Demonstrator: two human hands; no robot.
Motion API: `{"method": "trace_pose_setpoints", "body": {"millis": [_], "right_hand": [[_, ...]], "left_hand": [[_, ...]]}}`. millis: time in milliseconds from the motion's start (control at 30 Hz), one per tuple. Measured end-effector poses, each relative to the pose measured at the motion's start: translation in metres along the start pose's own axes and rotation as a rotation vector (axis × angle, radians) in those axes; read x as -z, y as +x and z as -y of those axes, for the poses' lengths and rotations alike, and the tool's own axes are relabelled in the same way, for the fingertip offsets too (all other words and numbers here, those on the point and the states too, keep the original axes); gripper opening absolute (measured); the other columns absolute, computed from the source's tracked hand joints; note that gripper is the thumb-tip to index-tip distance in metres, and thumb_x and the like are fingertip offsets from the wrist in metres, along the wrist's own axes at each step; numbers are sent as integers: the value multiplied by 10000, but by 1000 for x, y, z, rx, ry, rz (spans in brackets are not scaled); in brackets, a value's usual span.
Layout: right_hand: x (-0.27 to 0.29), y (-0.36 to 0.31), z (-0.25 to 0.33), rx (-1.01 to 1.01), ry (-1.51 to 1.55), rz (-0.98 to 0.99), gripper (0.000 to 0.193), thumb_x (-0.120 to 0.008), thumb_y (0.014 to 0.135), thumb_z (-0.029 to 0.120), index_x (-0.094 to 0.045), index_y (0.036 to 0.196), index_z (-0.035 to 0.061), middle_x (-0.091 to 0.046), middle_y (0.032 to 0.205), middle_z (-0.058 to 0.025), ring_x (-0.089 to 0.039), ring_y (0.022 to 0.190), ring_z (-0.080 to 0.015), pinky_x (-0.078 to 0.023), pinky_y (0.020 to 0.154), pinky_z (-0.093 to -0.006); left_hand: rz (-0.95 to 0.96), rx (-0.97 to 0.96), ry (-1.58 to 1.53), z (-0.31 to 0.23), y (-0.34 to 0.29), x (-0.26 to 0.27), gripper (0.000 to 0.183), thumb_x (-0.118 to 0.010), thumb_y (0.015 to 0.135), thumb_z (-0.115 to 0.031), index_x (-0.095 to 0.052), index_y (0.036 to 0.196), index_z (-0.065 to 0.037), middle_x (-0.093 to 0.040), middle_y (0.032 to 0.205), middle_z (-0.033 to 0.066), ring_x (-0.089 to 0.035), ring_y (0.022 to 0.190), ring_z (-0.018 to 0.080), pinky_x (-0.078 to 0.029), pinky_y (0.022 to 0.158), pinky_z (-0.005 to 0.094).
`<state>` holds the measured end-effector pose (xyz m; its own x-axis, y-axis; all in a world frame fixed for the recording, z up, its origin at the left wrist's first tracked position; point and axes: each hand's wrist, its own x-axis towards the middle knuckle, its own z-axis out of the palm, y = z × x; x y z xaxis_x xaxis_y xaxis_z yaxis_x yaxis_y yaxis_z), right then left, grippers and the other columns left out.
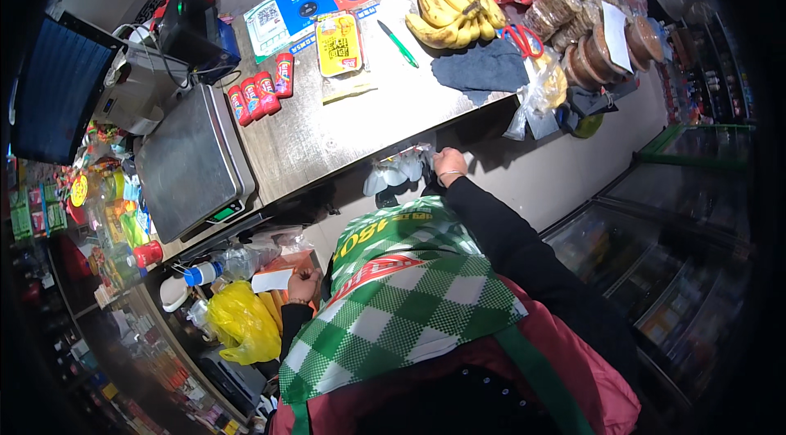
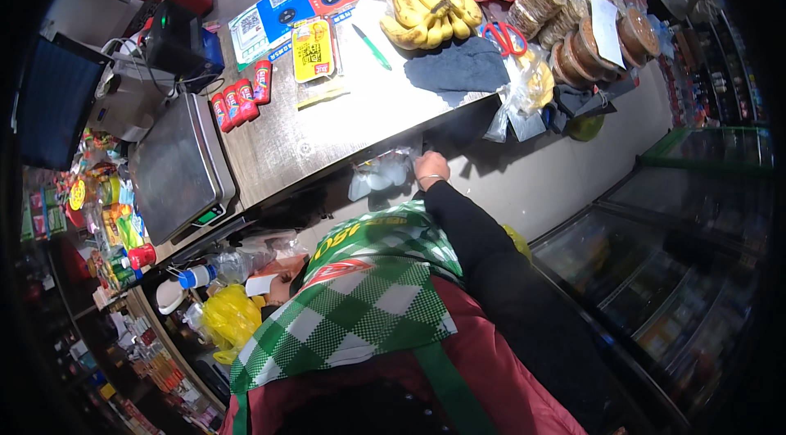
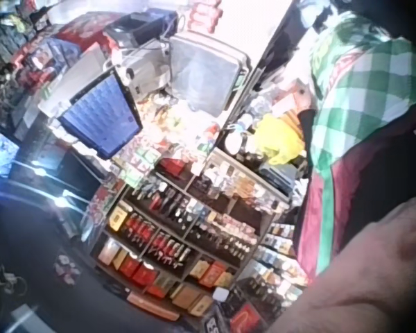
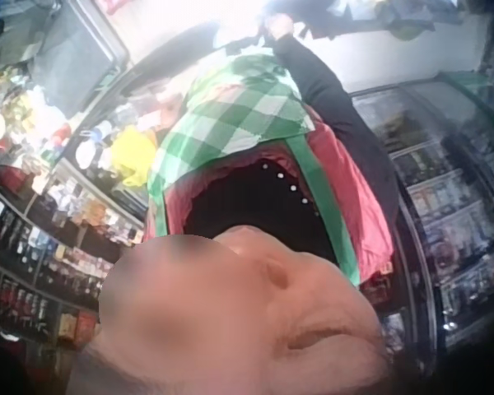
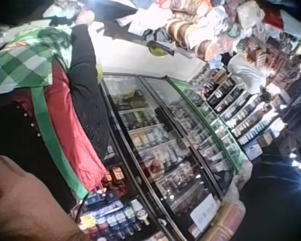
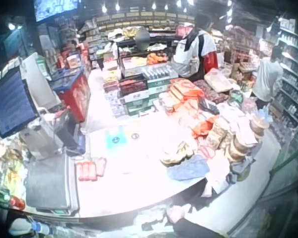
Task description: The person wipes the checkout counter with a dark cloth, then uses red-handled scissors to trim a small piece of plastic or tape from the counter surface. They continue wiping the counter and briefly reach for a yellow plastic bag before the clip ends.
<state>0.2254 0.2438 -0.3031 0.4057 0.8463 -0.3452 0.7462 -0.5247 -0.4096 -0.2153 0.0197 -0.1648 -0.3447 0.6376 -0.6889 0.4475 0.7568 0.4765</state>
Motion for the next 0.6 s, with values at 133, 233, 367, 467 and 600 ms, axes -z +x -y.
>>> {"method": "trace_pose_setpoints", "body": {"millis": [133,233,367,467,600], "right_hand": [[48,-15,1,104,69,-71,201,-739,774,250,-627,770,83,-649,883,-141,-636,883,-334,-512,775,-462],[68,-19,10,399,-7,-639,158,-711,735,189,-593,730,85,-601,700,-141,-606,693,-339,-490,641,-477],[53,-48,21,671,-123,-108,228,-684,809,257,-610,728,57,-622,657,-137,-627,663,-345,-494,606,-482],[20,-60,34,302,-52,195,454,-669,845,371,-623,1090,-9,-662,1105,-217,-626,1055,-345,-502,915,-428],[-21,-26,41,-112,-68,201,521,-648,842,407,-614,1207,36,-606,1266,-196,-552,1195,-368,-442,1020,-421]], "left_hand": [[-34,58,274,31,-2,14,297,-749,820,-288,-680,825,1,-666,727,34,-606,666,115,-503,686,273],[43,109,289,53,16,20,271,-753,802,-269,-687,833,-8,-684,749,33,-614,678,106,-499,694,260],[37,102,224,56,29,26,269,-751,805,-268,-689,838,-8,-685,751,32,-613,679,105,-497,692,259],[45,100,194,44,26,27,267,-750,807,-267,-691,841,-9,-686,753,31,-613,679,104,-496,690,258],[46,105,163,36,15,29,266,-749,810,-266,-693,845,-9,-687,755,30,-612,679,103,-495,688,258]]}}
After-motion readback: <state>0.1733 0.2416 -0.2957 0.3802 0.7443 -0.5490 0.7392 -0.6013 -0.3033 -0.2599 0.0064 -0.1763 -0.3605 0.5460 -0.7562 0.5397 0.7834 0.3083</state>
